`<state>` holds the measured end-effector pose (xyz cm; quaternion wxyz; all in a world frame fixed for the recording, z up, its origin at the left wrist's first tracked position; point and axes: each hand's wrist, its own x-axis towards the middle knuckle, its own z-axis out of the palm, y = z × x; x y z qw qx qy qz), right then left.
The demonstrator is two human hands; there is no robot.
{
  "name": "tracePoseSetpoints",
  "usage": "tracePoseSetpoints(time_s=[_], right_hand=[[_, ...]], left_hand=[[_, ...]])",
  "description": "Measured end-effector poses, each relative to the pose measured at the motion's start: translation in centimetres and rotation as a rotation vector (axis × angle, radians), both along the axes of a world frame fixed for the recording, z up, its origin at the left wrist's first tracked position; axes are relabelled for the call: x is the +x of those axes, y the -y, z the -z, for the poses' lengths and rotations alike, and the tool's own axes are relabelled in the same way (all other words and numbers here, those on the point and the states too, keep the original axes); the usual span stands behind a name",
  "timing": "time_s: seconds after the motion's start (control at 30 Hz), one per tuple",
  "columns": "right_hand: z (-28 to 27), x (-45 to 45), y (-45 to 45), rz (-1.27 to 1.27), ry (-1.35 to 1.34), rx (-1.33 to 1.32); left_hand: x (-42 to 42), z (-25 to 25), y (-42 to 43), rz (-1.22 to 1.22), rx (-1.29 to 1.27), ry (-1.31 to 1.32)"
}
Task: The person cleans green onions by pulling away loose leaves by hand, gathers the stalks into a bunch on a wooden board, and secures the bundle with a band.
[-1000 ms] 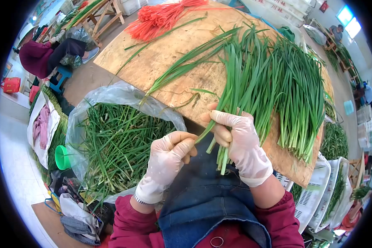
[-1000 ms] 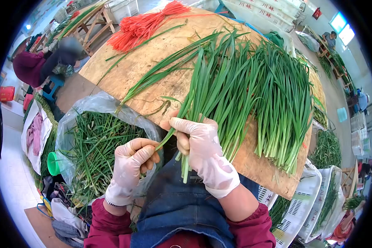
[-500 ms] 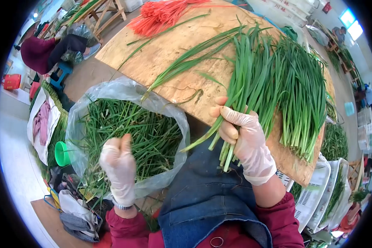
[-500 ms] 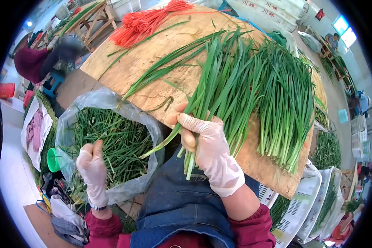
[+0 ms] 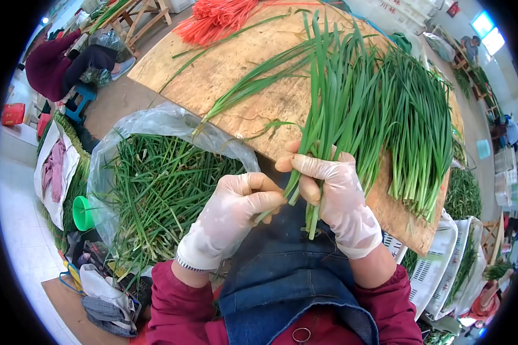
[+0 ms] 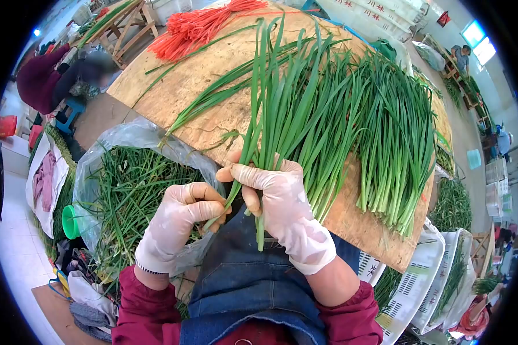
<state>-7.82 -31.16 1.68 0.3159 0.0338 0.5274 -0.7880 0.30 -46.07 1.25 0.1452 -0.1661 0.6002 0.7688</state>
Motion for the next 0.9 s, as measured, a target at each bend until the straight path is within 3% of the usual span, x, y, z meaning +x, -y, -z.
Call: tracePoseSetpoints(time_s=[0.2,0.57,0.63,0.7,0.83,0.9], right_hand=[[0.6,-0.3,-0.3,-0.01,-0.007,-0.012],[0.9,1.4,0.0,0.016,-0.036,0.181],[0.7,1.2,-0.3,0.008,0.008,0.149],[0.7,0.6,-0.8,-0.028,0.06,0.126],[0.8,0.3,-2.0,-0.12,0.161,-0.014],[1.1,0.5,-1.6,-0.093,0.162,-0.034]], left_hand=[[0.2,1.0,-0.9,-0.149,0.081,0.017],[0.1,2.8,-3.0,-0.308,-0.24,-0.254],[0.1,2.3,-3.1,-0.293,-0.2,-0.269],[0.1,1.6,-2.2,-0.427,-0.182,-0.233],[1.8,2.2,1.2,-0.7,-0.41,-0.285],[2.7,3.1,1.7,-0.66,-0.448,-0.297]])
